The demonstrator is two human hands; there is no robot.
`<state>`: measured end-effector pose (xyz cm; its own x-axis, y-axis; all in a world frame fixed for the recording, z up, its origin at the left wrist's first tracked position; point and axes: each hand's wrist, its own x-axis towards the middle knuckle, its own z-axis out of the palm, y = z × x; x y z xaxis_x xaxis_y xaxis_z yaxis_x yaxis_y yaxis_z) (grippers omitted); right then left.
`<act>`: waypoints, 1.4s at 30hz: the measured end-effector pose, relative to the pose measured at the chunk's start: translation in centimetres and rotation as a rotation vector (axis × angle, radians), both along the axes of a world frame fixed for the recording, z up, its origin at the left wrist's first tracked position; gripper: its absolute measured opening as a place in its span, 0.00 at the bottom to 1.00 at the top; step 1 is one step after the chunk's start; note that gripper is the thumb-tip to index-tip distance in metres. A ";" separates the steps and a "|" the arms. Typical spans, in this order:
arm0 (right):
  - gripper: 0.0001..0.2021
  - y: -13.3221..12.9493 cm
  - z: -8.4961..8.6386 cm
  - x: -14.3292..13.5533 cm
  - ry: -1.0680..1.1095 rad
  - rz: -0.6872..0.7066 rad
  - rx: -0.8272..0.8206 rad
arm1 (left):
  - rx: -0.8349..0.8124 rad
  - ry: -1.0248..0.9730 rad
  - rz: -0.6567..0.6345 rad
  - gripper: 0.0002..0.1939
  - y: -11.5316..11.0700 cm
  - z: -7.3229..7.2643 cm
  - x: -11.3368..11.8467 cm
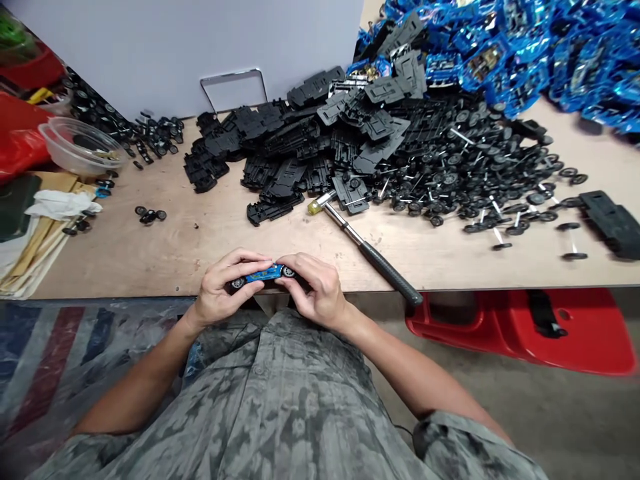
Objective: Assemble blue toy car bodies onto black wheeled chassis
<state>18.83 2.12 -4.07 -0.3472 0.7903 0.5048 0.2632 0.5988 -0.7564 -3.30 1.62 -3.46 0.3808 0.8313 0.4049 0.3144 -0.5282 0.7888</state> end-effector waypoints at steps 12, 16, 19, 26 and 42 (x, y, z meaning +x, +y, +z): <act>0.12 -0.3 -0.3 -0.2 -0.020 -0.018 0.047 | 0.000 0.040 0.024 0.21 -0.4 0.3 -0.3; 0.13 -0.4 -0.5 -0.3 -0.022 -0.040 0.066 | 0.028 0.022 0.039 0.18 -0.2 0.4 -0.9; 0.12 -0.5 -0.8 -0.6 -0.035 -0.072 0.090 | 0.086 -0.012 0.078 0.15 -0.1 0.1 -0.7; 0.10 -0.4 -1.0 -0.8 -0.012 -0.124 0.049 | -0.042 -0.139 0.158 0.13 -0.5 -0.6 -0.1; 0.26 -0.1 5.2 -0.7 0.281 0.132 -0.150 | -0.043 -0.319 0.289 0.15 -3.1 3.2 1.8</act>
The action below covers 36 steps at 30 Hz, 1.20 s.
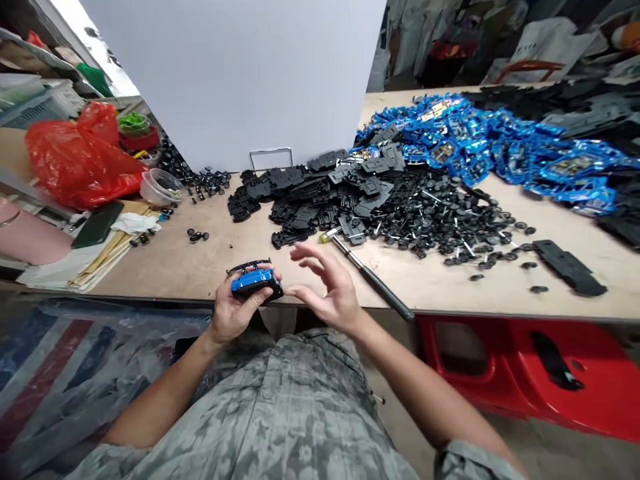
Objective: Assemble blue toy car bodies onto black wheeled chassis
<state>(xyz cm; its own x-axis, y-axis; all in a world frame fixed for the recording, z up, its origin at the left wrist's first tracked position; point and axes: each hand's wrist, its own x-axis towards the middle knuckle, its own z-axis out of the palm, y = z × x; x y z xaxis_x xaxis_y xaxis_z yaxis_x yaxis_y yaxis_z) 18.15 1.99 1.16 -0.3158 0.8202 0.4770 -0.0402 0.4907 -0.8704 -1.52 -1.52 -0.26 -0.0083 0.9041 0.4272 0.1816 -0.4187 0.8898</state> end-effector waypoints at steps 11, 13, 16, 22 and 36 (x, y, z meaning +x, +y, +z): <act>0.06 1.4 6.8 0.7 -0.586 0.303 0.581 | 0.448 0.504 -0.150 0.25 0.5 1.2 -2.1; 0.06 0.9 6.0 0.4 -0.559 0.262 0.618 | 0.463 0.511 -0.163 0.26 0.4 1.2 -2.2; 0.08 0.3 5.3 0.4 -0.526 0.206 0.599 | 0.448 0.490 -0.174 0.27 0.3 1.2 -2.3; 0.11 0.6 5.9 0.9 -0.529 0.258 0.487 | 0.446 0.605 -0.182 0.22 0.6 1.9 -2.9; 0.03 0.7 5.8 -0.2 -0.570 0.328 0.579 | 0.368 0.641 -0.388 0.13 1.8 2.6 -2.8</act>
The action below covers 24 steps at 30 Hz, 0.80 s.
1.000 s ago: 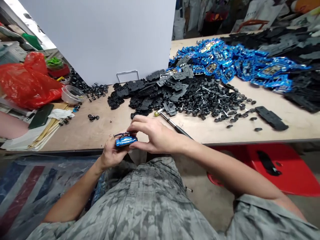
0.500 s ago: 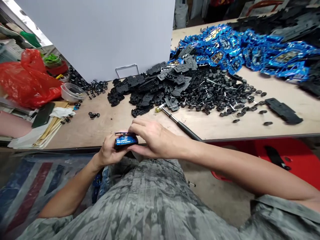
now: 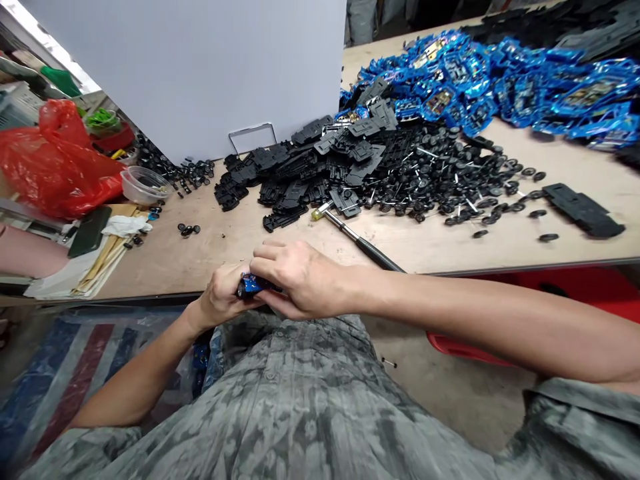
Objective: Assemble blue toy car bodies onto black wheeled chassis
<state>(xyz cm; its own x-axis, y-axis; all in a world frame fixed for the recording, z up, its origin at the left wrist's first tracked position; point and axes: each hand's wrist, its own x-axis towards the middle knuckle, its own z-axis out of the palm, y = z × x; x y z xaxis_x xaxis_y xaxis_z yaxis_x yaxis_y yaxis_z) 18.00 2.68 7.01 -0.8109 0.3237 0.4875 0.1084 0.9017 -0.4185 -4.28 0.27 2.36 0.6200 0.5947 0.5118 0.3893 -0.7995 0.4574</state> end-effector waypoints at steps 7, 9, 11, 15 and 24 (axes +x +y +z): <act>0.06 0.5 -0.4 0.2 0.049 -0.052 -0.145 | -0.098 -0.076 0.076 0.16 -0.2 -0.2 -0.4; 0.09 0.9 -0.3 0.4 0.053 -0.052 -0.193 | -0.120 -0.069 0.108 0.18 -0.3 -0.1 -0.6; 0.08 1.1 -0.3 0.4 0.051 -0.054 -0.205 | -0.122 -0.069 0.115 0.19 -0.4 -0.1 -0.9; 0.07 0.5 -0.7 -0.1 0.079 -0.085 -0.137 | -0.135 -0.079 0.128 0.19 -0.2 -0.2 -1.1; 0.06 0.9 -0.6 0.3 0.042 -0.076 -0.197 | -0.190 -0.053 0.083 0.17 0.1 -0.3 -0.9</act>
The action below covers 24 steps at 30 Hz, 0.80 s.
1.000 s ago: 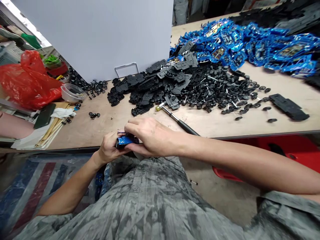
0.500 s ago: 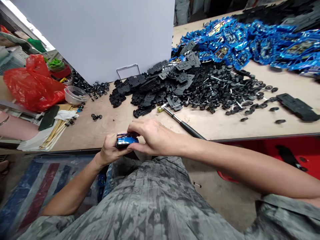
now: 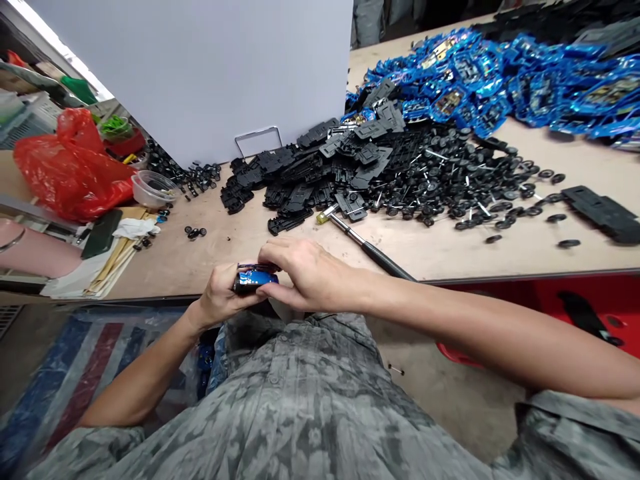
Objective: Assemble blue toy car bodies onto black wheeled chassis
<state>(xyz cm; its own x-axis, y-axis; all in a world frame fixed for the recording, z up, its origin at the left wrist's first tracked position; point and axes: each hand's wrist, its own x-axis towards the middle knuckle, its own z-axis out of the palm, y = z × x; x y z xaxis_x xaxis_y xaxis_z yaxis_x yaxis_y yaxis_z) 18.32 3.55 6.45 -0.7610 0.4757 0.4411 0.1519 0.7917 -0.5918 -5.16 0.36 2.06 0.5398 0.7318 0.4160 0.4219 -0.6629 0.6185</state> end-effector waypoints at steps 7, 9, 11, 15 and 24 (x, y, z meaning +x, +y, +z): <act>0.03 -0.6 0.3 -0.5 -0.012 0.015 0.122 | 0.061 -0.014 -0.053 0.12 0.4 0.2 0.5; 0.04 -1.1 0.3 -0.7 0.002 -0.029 0.154 | 0.054 -0.030 -0.064 0.11 0.4 0.2 0.5; 0.04 -1.2 0.3 -0.6 -0.005 -0.073 0.152 | 0.050 -0.045 -0.063 0.12 0.5 0.2 0.7; 0.05 -0.5 -0.1 0.2 -0.083 -0.060 0.011 | -0.066 0.074 -0.080 0.12 1.0 0.9 1.3; 0.14 -0.9 -5.6 0.3 0.337 -0.398 -0.612 | -0.741 -0.237 -0.091 0.29 4.0 2.6 -2.7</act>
